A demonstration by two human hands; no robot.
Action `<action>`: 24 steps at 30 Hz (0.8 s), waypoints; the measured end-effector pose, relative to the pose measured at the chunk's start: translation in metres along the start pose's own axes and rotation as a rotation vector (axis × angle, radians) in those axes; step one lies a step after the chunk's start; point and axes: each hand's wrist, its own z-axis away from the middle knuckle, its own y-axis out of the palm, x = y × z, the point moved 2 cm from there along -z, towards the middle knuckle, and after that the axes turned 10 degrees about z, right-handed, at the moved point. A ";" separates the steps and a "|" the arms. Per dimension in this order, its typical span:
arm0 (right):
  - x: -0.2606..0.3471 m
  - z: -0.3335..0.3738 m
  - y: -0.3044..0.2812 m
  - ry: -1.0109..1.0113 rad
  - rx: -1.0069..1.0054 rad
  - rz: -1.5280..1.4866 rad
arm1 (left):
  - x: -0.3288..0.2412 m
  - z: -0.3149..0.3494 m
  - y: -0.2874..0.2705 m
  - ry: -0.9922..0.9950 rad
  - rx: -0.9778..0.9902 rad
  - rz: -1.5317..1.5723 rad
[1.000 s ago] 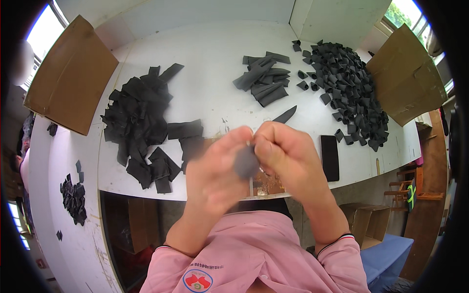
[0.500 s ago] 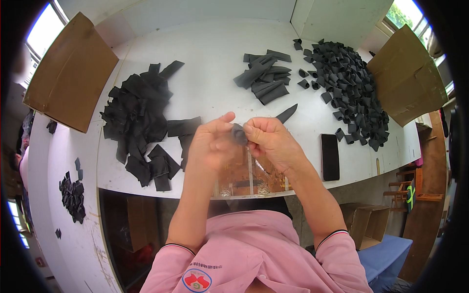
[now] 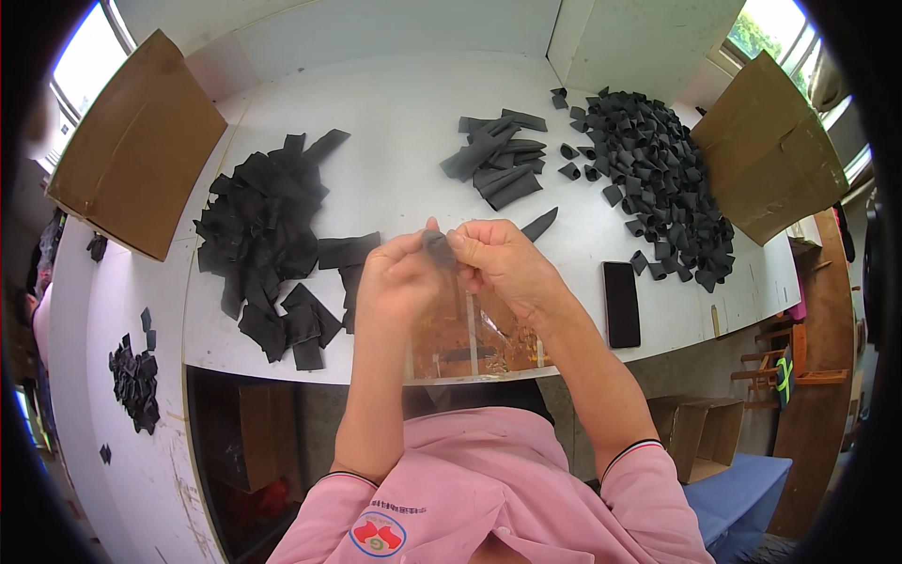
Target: Sorting and inspecting small black rectangular components on a workbench.
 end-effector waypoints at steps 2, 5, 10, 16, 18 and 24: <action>-0.011 -0.001 -0.004 0.065 0.015 -0.132 | 0.000 -0.004 -0.008 -0.005 -0.008 -0.034; -0.024 0.008 -0.004 0.046 0.029 -0.270 | 0.001 0.000 -0.020 0.037 -0.036 -0.185; -0.022 0.012 -0.013 -0.001 0.094 -0.190 | 0.032 0.031 -0.034 0.318 0.137 -0.626; -0.036 0.012 -0.014 -0.098 0.183 -0.152 | 0.049 0.040 -0.039 0.604 0.296 -1.247; -0.048 0.015 -0.010 -0.046 0.159 -0.161 | 0.036 0.038 -0.046 0.556 0.292 -1.190; -0.021 0.010 -0.002 -0.044 0.052 -0.067 | 0.021 0.030 -0.032 0.120 0.285 -0.571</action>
